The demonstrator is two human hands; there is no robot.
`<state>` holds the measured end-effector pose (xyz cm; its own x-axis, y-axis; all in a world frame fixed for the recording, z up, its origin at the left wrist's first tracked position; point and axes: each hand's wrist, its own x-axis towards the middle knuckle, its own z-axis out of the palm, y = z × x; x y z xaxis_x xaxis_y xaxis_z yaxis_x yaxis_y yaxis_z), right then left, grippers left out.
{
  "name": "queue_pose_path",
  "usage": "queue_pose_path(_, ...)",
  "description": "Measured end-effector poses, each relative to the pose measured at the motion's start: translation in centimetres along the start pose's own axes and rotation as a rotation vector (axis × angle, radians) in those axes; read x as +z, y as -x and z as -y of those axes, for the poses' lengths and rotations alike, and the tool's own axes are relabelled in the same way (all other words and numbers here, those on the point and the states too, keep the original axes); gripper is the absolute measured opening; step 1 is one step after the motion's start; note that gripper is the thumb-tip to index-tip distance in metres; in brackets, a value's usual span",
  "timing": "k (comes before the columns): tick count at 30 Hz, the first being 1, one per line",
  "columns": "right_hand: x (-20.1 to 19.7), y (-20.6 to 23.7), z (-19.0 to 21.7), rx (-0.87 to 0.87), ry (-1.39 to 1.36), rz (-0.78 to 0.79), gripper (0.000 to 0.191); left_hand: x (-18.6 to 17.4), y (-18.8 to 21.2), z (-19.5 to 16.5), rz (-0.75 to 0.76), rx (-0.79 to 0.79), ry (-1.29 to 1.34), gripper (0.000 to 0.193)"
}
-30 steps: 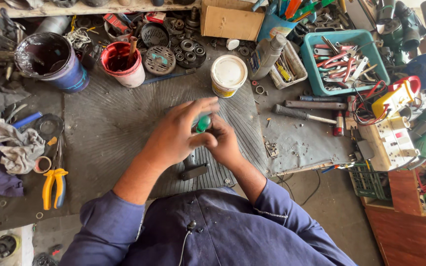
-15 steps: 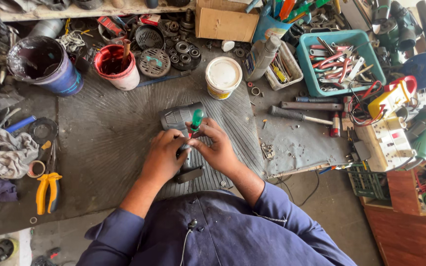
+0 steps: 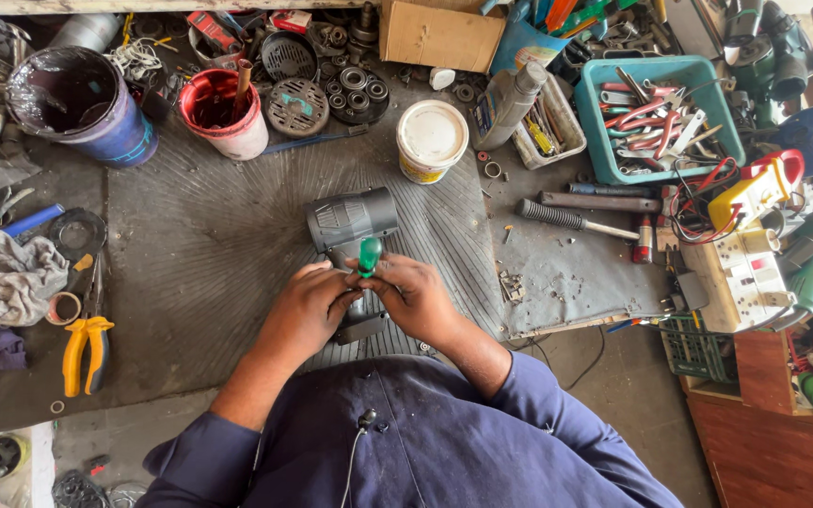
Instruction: The person wipes a cordless angle grinder with a cloth, then uses a green-handled screwdriver to remove screws from the tool's housing. They separate the housing halves, inspect the interior, and reassemble the tool by replacing the screws.
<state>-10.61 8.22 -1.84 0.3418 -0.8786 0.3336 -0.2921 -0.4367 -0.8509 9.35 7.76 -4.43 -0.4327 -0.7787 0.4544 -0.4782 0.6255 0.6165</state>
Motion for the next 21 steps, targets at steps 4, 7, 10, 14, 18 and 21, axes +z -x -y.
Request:
queue_pose_path(4, 0.3, 0.1, -0.4, -0.066, -0.023, 0.016, 0.017, -0.4, 0.2, 0.0, 0.049, -0.050, 0.000, 0.014)
queue_pose_path(7, -0.1, 0.1, 0.2, -0.056, -0.006, 0.006, 0.027, -0.7, 0.3, -0.3, 0.061, -0.074, 0.006, 0.012)
queue_pose_path(10, -0.9, 0.2, 1.7, -0.086, -0.267, 0.008, 0.045, -0.9, 0.1, -0.6, 0.071, -0.076, -0.033, 0.010)
queue_pose_path(14, -1.3, 0.6, 3.9, -0.059, -0.387, 0.030, 0.049, -1.1, -0.1, -0.4, 0.077, 0.018, -0.126, 0.011)
queue_pose_path(18, 0.2, 0.4, 4.6, 0.028, -0.531, 0.077, 0.049, -1.2, 0.1, -0.2, 0.106, 0.014, -0.155, 0.008)
queue_pose_path(21, 1.2, -0.4, 4.0, 0.021, -0.643, 0.084, 0.056, -1.6, -0.4, -0.6, -0.017, -0.096, 0.055, 0.019)
